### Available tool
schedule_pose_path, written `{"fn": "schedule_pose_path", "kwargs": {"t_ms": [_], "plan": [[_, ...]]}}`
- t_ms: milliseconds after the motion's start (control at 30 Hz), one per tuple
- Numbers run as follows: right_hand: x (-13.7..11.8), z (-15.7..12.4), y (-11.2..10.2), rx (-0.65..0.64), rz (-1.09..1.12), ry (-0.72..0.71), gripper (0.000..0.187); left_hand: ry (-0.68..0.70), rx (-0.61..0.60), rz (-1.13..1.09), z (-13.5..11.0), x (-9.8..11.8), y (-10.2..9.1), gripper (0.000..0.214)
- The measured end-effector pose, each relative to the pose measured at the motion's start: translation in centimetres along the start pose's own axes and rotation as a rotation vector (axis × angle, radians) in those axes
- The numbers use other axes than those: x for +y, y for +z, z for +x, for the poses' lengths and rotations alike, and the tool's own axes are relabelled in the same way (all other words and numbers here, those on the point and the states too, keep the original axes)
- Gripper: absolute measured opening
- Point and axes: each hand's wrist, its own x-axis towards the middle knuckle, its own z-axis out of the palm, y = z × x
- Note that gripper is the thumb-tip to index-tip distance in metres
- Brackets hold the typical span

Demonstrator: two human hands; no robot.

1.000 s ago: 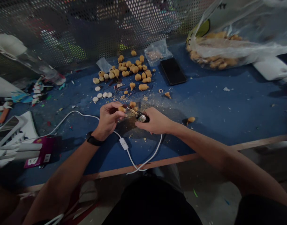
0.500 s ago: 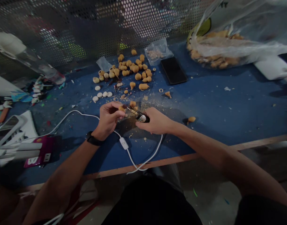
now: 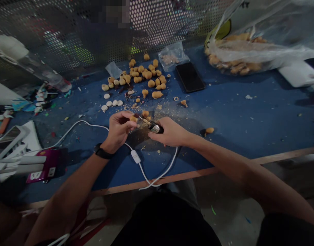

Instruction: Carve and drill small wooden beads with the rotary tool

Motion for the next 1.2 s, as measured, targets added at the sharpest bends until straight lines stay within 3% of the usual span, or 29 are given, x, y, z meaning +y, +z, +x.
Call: {"fn": "schedule_pose_path", "kwargs": {"t_ms": [1033,1200], "plan": [[-0.13,-0.09,-0.13,-0.026,0.021,-0.027,0.033,-0.012,0.017,0.021,0.0,-0.03,-0.09,0.032],[0.47,0.0,-0.19,0.034,0.109,0.008,0.035,-0.009,-0.011,0.016,0.02,-0.21,-0.37,0.028]]}}
